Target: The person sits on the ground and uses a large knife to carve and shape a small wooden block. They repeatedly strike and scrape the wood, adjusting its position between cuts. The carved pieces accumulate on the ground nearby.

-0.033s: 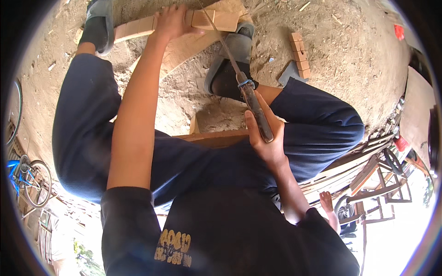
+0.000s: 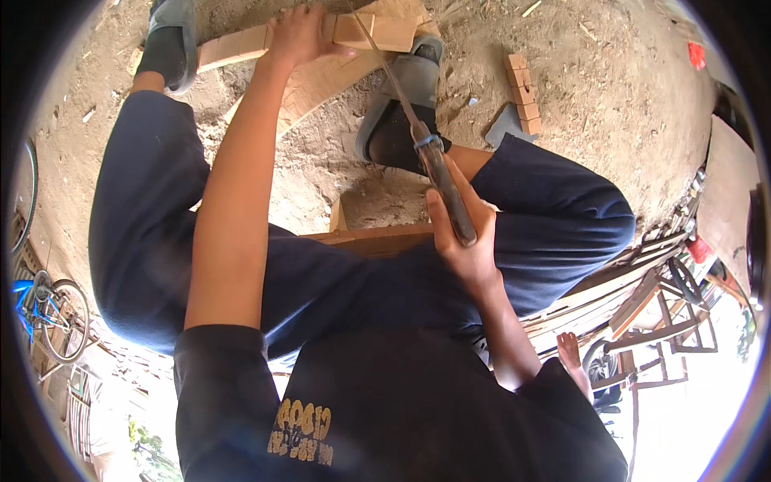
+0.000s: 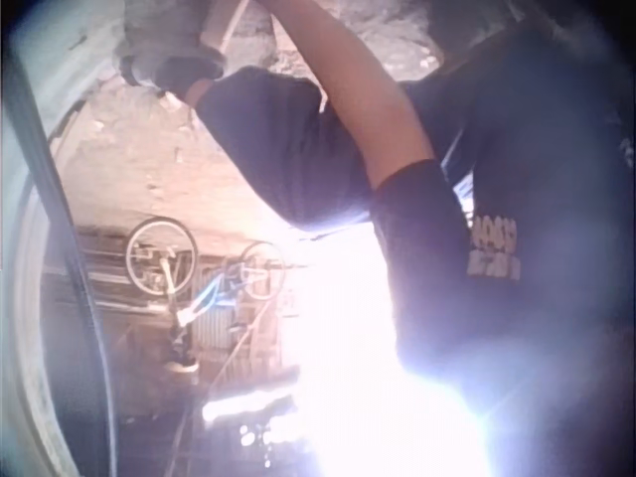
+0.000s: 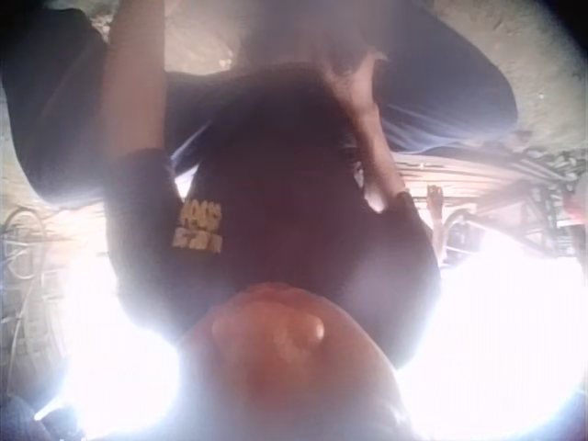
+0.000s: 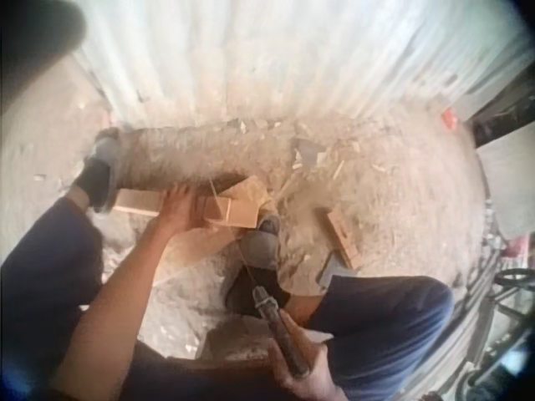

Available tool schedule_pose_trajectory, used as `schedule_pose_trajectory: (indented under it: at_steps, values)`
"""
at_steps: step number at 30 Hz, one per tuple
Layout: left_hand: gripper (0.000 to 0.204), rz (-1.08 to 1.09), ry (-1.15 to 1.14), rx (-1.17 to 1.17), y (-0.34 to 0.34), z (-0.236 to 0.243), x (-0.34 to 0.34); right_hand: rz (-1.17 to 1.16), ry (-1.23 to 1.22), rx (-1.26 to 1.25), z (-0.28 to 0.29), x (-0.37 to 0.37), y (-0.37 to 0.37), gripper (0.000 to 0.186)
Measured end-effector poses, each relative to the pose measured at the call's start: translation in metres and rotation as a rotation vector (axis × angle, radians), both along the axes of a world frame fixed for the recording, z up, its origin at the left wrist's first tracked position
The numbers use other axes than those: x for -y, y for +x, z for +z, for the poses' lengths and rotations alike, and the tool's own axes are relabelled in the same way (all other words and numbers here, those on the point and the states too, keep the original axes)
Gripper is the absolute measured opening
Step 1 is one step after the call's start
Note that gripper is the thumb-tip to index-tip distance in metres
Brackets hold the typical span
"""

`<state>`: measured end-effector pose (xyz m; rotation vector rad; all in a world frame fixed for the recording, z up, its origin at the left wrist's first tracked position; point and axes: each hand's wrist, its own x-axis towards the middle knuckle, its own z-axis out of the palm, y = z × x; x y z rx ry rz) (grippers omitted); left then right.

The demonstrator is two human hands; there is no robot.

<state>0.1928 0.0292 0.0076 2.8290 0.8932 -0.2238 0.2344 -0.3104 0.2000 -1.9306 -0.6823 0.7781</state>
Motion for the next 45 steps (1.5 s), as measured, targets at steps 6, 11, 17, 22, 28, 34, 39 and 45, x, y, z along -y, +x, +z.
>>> schedule_pose_trajectory:
  at_steps: [6,11,17,22,28,34,39,45]
  values:
    - [0.119,0.01,-0.128,-0.118,0.008,-0.015,-0.013,0.022,-0.013,-0.002,-0.031,-0.041,0.018,0.046]
    - [0.116,0.054,-0.105,0.041,-0.004,-0.024,-0.008,0.034,0.051,0.08,-0.022,0.006,0.01,0.045]
    - [0.116,0.048,-0.174,0.091,0.002,-0.02,-0.009,0.013,0.016,0.019,-0.037,-0.049,0.013,0.046]
    - [0.111,0.068,-0.16,0.133,-0.001,-0.019,-0.009,0.05,0.024,0.168,-0.03,0.015,-0.012,0.049]
    - [0.108,-0.067,-0.036,0.238,-0.016,-0.044,-0.016,-0.025,0.017,-0.071,-0.038,-0.051,0.012,0.047]
    - [0.099,-0.044,-0.094,0.219,-0.021,-0.03,-0.008,0.099,0.046,0.217,-0.044,0.001,-0.017,0.053]
    - [0.087,0.023,0.039,0.246,-0.017,-0.021,0.015,0.054,0.034,0.146,-0.04,-0.053,0.002,0.048]
    - [0.095,-0.001,0.003,0.336,-0.023,-0.02,0.018,0.089,-0.047,0.069,-0.029,-0.039,0.012,0.048]
